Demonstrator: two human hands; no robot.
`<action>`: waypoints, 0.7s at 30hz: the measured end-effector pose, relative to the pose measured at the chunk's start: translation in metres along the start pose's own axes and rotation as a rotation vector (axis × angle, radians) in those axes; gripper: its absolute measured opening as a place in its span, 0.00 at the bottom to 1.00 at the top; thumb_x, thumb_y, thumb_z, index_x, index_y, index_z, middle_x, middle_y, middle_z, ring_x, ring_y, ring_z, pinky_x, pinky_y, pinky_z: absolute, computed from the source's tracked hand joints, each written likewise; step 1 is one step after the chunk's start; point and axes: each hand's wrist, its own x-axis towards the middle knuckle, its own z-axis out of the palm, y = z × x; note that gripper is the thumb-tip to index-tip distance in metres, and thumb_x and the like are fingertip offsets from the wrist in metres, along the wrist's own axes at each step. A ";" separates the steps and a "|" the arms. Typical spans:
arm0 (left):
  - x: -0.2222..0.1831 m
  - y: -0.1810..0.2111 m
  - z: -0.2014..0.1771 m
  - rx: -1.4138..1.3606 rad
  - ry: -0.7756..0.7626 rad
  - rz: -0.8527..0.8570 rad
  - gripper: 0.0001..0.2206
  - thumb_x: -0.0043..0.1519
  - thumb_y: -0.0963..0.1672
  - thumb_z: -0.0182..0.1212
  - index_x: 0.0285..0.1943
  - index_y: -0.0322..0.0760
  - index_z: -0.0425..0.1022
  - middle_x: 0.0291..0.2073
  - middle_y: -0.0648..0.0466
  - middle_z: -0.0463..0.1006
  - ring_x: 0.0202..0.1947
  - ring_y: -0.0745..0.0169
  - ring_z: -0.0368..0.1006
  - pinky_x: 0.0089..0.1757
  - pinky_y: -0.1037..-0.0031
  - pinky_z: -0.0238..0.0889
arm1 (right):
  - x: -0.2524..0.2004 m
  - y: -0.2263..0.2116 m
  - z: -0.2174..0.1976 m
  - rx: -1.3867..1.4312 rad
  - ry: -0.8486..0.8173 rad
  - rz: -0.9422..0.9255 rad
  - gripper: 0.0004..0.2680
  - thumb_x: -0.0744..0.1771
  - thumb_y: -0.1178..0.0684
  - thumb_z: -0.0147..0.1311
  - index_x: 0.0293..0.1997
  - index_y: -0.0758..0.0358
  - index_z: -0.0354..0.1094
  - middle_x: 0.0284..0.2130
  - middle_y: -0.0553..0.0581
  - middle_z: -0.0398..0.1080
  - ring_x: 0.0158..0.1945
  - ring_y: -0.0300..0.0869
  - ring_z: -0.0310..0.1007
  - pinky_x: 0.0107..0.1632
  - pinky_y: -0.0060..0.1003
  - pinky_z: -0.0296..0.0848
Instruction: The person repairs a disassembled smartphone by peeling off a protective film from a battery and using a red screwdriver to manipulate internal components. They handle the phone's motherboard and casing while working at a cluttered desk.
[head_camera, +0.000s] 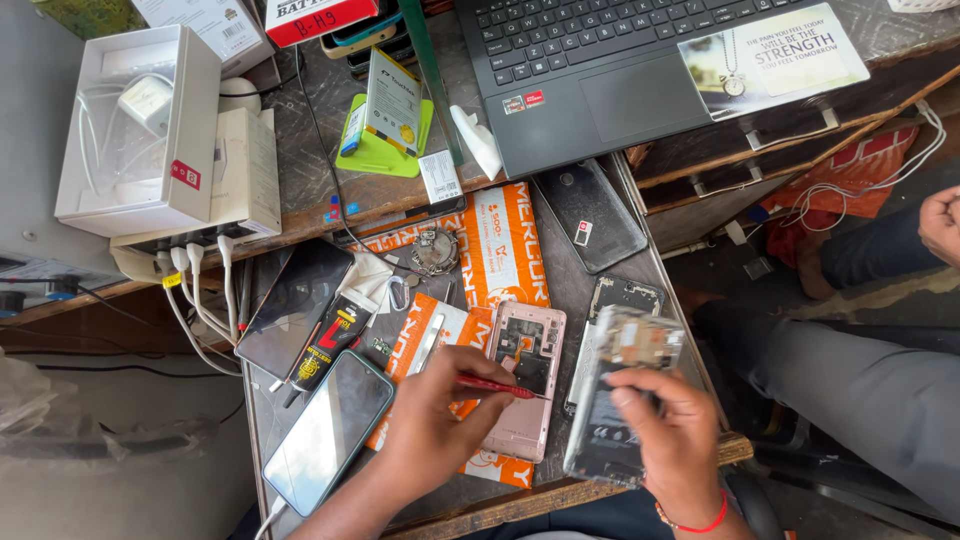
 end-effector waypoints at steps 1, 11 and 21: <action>-0.002 -0.001 0.000 -0.154 0.033 -0.029 0.15 0.59 0.34 0.66 0.49 0.30 0.64 0.45 0.45 0.81 0.51 0.57 0.82 0.51 0.69 0.77 | 0.001 -0.002 0.001 -0.107 -0.090 -0.045 0.06 0.64 0.61 0.62 0.42 0.70 0.79 0.41 0.61 0.76 0.44 0.42 0.77 0.48 0.37 0.75; -0.010 -0.006 0.008 -0.475 0.027 -0.195 0.16 0.59 0.33 0.65 0.49 0.31 0.62 0.44 0.44 0.80 0.50 0.60 0.79 0.54 0.65 0.75 | 0.006 -0.017 0.013 -0.381 -0.401 -0.238 0.10 0.60 0.53 0.71 0.40 0.63 0.81 0.39 0.58 0.78 0.43 0.44 0.79 0.45 0.36 0.76; -0.014 0.005 0.013 -0.184 0.052 0.088 0.15 0.59 0.34 0.69 0.47 0.30 0.65 0.43 0.44 0.83 0.47 0.58 0.84 0.48 0.69 0.80 | 0.005 -0.011 0.011 -0.413 -0.376 -0.242 0.05 0.61 0.56 0.69 0.36 0.62 0.82 0.35 0.56 0.78 0.38 0.42 0.80 0.40 0.34 0.75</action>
